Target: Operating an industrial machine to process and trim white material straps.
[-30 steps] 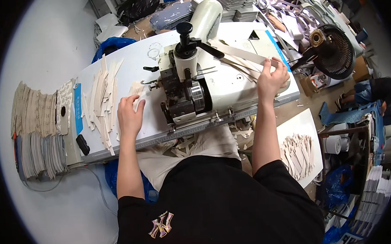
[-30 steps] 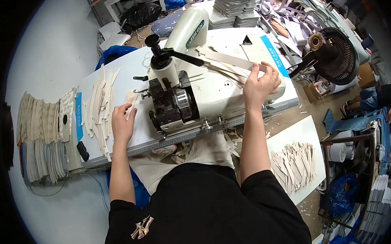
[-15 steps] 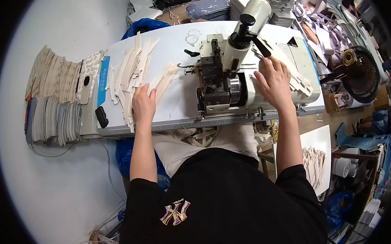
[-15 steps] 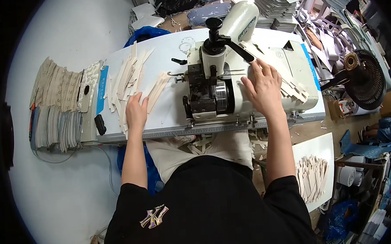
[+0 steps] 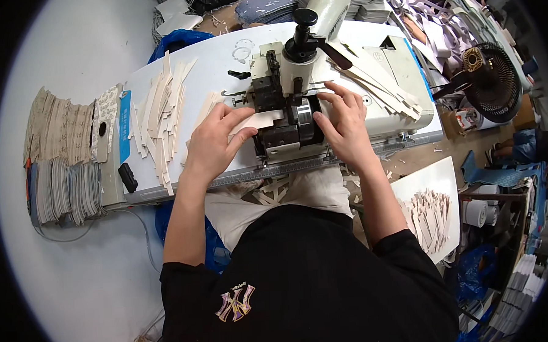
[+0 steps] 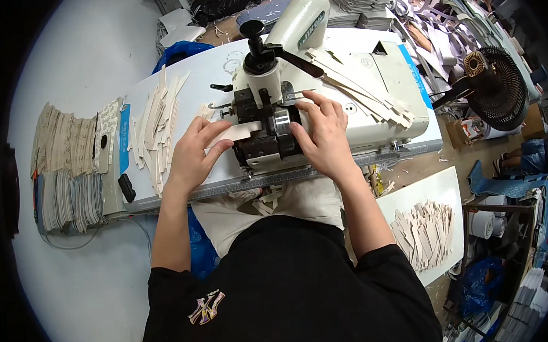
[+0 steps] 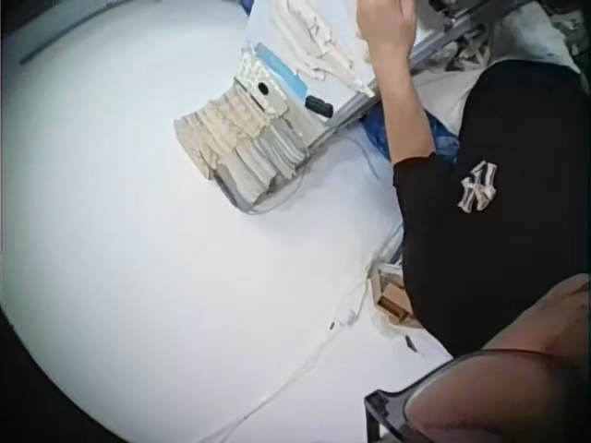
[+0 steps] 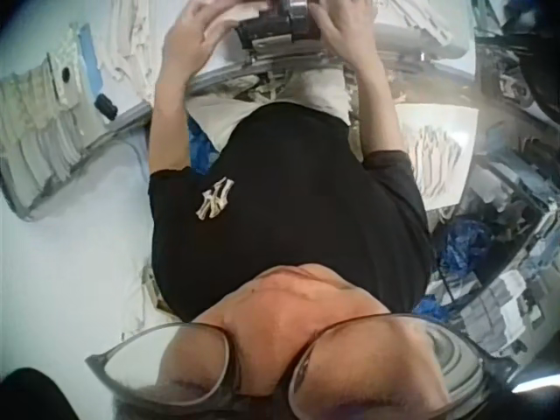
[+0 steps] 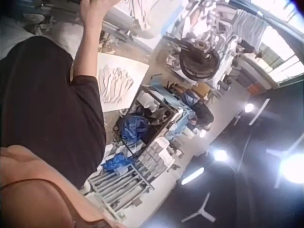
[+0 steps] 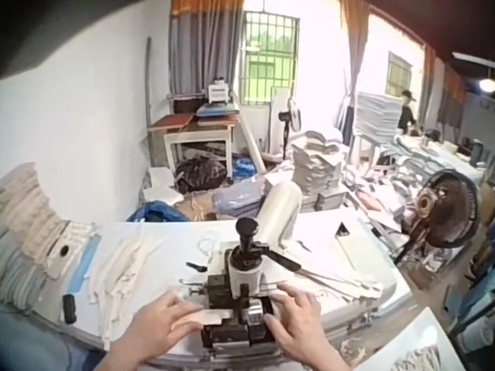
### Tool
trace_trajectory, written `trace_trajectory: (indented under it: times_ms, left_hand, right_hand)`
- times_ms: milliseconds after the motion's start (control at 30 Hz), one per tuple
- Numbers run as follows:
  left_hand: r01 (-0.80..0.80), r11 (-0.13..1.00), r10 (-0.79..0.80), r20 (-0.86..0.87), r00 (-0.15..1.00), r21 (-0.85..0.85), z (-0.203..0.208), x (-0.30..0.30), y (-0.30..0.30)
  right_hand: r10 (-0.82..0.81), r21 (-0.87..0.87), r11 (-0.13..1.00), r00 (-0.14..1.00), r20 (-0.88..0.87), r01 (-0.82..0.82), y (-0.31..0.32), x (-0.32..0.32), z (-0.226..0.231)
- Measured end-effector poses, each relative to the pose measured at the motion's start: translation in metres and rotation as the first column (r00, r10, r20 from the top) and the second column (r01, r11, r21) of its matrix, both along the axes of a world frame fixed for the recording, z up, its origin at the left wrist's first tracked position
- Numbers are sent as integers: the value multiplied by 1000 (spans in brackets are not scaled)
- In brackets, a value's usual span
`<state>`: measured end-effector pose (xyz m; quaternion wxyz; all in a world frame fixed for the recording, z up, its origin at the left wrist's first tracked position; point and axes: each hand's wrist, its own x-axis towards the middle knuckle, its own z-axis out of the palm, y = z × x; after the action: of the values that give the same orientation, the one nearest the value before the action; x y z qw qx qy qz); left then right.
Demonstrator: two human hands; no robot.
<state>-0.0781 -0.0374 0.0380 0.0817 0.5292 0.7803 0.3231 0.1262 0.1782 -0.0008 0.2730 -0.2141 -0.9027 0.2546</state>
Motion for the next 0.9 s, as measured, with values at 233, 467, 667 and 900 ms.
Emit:
trace_trajectory:
  times_ms: [233,467,667,900]
  left_hand:
    - [36,998,-26,-186,982,51,-27,7,38]
    - [18,987,8,-158,987,157,-35,18,52]
    - [-131,973,139,-28,990,187,-42,14,42]
    - [-309,950,310,-35,950,43,-93,-38,-20]
  right_hand:
    - [-35,57,998,995,94,30,1,-12,6]
    - [-256,67,961,956,-140,267,44,16,8]
    - [-533,-30,821,747,-398,570,94,51,14]
    - [-840,16,486,472,-268,874,133,25,15]
